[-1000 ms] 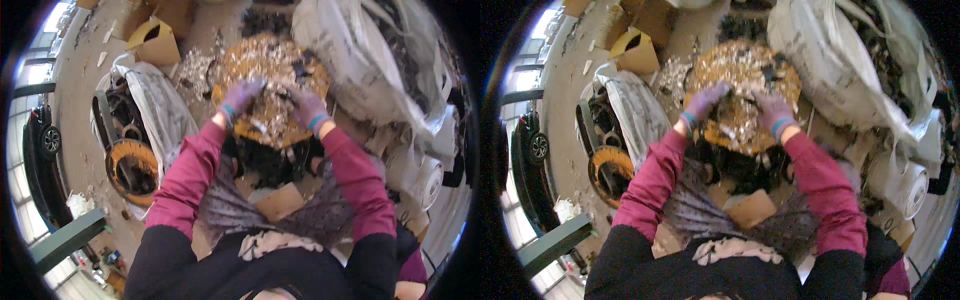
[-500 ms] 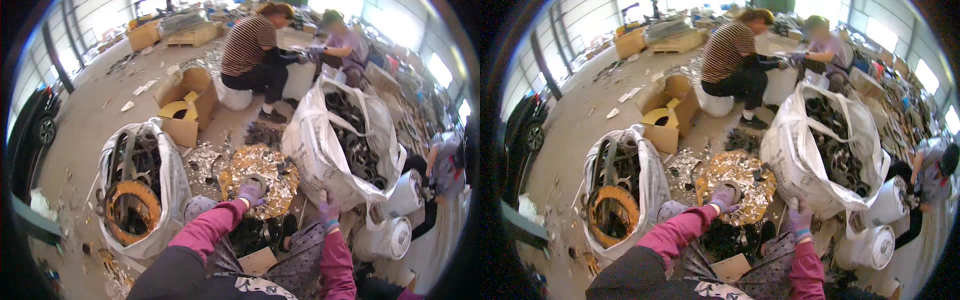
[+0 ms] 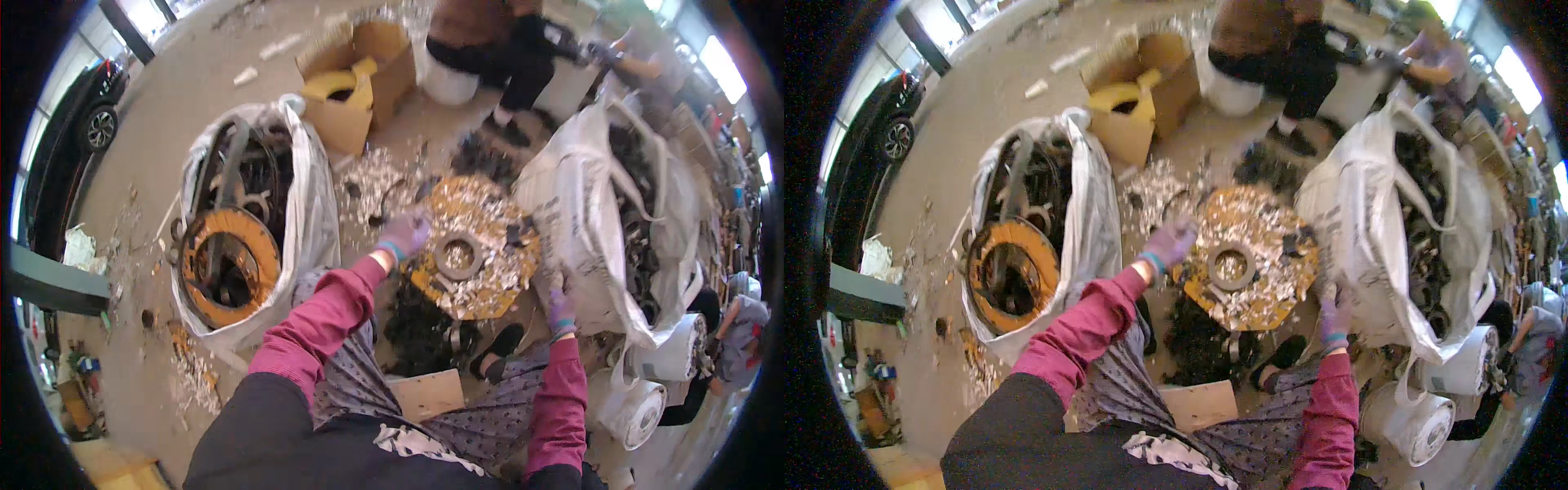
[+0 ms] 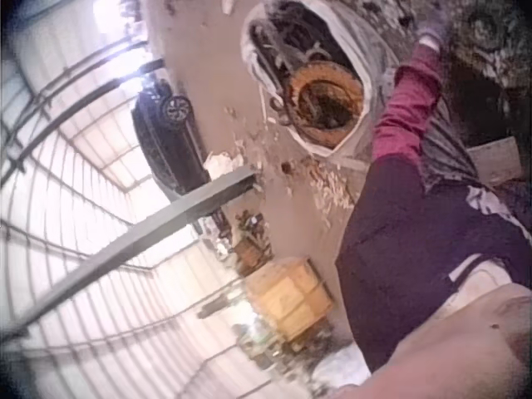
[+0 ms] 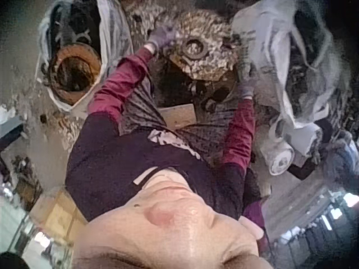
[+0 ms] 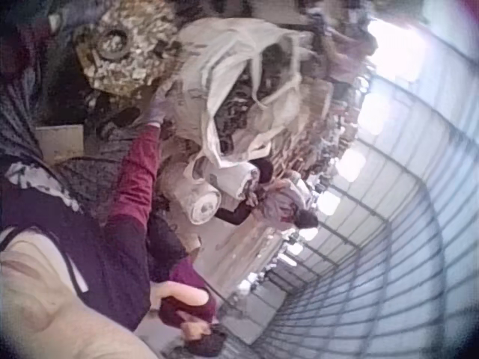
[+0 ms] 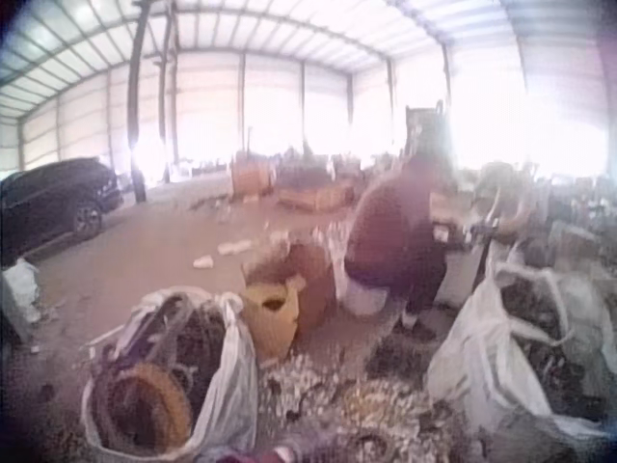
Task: Sorting and prying apart metal rings and components from a pile of scrap.
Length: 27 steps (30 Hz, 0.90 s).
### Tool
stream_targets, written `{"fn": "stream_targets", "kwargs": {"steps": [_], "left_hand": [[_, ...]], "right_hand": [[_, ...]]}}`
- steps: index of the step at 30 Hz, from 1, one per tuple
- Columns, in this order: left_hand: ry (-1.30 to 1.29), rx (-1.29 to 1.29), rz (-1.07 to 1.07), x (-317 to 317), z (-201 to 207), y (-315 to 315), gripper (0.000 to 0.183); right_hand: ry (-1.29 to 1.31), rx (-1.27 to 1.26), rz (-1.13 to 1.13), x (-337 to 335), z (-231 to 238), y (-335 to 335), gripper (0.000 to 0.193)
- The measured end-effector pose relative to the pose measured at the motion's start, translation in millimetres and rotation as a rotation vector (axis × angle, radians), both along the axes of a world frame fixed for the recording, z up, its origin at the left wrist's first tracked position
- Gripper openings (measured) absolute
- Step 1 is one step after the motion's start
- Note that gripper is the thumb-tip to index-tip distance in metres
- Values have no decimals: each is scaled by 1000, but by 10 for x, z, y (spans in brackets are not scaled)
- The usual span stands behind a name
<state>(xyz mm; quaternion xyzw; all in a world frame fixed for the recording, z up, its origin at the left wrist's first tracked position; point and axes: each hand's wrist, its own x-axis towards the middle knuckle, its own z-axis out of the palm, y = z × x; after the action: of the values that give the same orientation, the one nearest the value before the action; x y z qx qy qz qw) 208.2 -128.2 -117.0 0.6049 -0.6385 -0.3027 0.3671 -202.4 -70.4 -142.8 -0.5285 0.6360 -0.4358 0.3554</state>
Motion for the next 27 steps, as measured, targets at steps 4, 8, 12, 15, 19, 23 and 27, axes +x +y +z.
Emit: {"fn": "stream_targets", "kwargs": {"steps": [4,8,12,15,19,23,27], "left_hand": [[172,30,305,-86,26,-242,18],[89,79,231,-129,8,-584,18],[351,341,494,-311,-92,-794,23],[-18,329,274,-352,-357,-713,20],[-194,241,154,-157,-206,-241,17],[-127,243,88,194,937,159,20],[-211,350,200,970,2090,505,27]], "right_hand": [[-137,247,6,645,217,-256,45],[176,113,177,906,200,-695,44],[175,216,-43,681,78,-897,46],[196,188,-24,678,-72,-953,48],[260,199,56,1035,40,-777,43],[261,467,35,1273,915,-249,37],[237,419,124,1508,1570,-302,38]]}}
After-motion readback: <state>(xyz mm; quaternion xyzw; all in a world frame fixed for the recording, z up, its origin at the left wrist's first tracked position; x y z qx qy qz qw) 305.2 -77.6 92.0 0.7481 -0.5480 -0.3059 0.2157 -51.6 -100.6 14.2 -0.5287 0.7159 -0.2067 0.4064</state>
